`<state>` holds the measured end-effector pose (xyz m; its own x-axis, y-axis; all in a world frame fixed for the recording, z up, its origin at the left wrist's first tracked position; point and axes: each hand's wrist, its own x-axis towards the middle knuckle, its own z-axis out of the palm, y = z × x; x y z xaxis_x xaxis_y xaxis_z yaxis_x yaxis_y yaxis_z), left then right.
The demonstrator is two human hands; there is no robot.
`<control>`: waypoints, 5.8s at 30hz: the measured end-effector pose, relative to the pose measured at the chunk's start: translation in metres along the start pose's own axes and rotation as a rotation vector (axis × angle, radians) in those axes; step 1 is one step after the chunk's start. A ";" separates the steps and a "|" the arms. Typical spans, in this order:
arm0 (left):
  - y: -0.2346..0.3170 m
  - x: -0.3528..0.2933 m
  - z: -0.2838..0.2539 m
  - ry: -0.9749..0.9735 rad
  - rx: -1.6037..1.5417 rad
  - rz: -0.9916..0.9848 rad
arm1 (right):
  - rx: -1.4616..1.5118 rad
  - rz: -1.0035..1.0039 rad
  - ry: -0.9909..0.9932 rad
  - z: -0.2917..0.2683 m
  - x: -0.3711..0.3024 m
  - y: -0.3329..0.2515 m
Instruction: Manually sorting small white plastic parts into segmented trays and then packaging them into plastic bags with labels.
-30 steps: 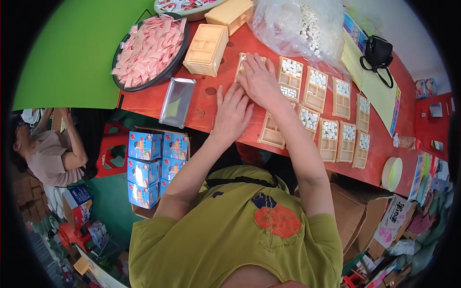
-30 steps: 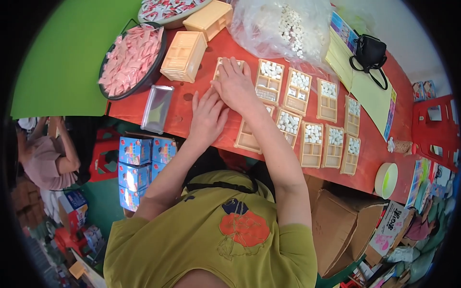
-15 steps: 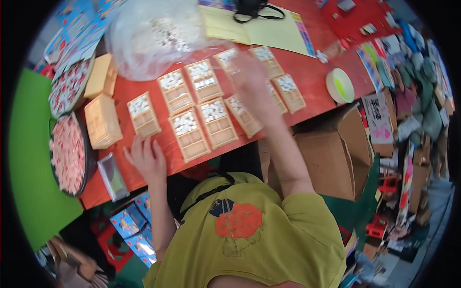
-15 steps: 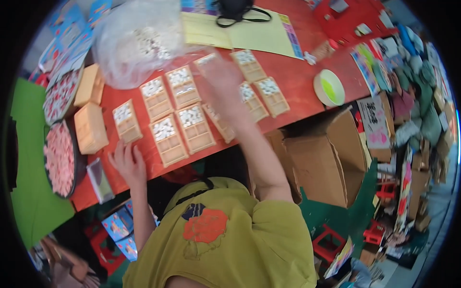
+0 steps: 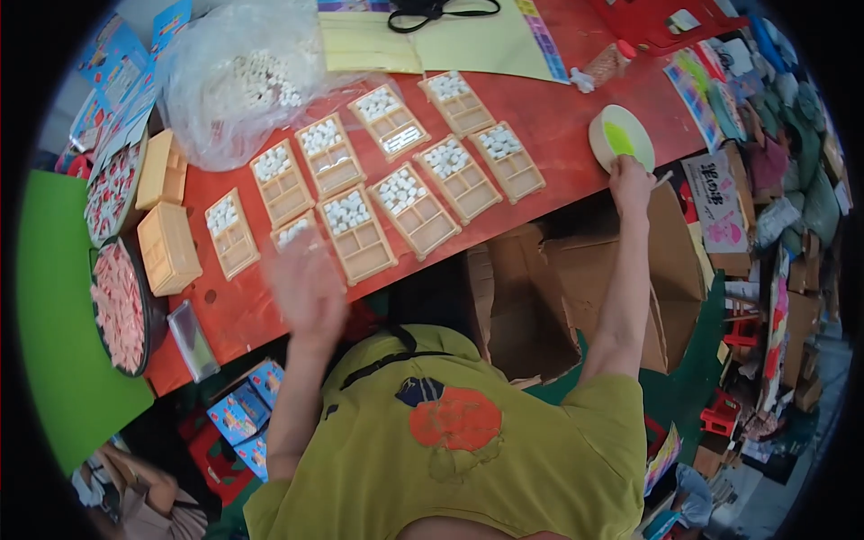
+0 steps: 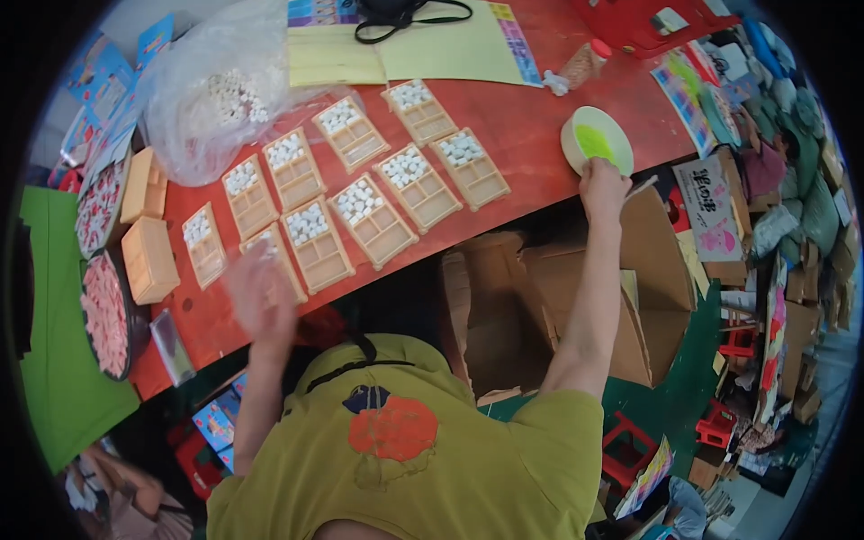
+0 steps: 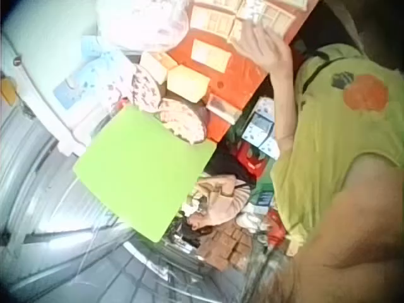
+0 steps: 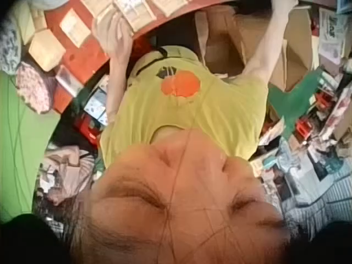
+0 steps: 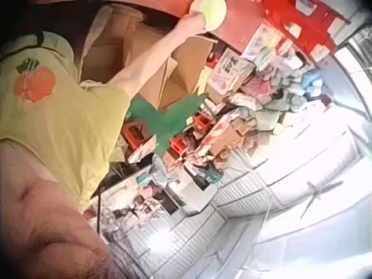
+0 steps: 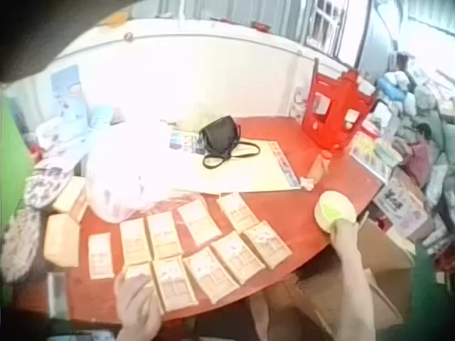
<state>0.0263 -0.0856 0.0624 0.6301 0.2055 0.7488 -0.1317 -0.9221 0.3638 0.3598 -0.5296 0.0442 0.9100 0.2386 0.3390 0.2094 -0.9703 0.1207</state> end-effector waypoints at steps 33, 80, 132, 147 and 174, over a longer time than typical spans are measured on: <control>0.118 -0.076 0.126 -1.047 -1.547 -1.389 | 0.602 -0.349 -0.246 -0.075 -0.217 -0.137; 0.095 -0.091 0.117 -0.968 -1.599 -1.446 | 0.885 -0.432 -0.574 -0.053 -0.192 -0.152; 0.069 -0.101 0.044 -0.947 -1.588 -1.493 | 0.644 -0.642 -0.158 -0.086 -0.135 -0.250; 0.055 -0.126 0.015 -0.868 -1.662 -1.471 | 0.658 -0.693 -0.625 -0.117 -0.218 -0.237; 0.037 -0.150 -0.012 -0.695 -1.677 -1.496 | 0.555 -0.959 -0.742 -0.110 -0.225 -0.288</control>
<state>-0.0826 -0.1462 -0.0298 0.8660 -0.2040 -0.4566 0.4418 0.7397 0.5076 0.0555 -0.2996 0.0363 0.2629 0.9257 -0.2720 0.8281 -0.3611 -0.4287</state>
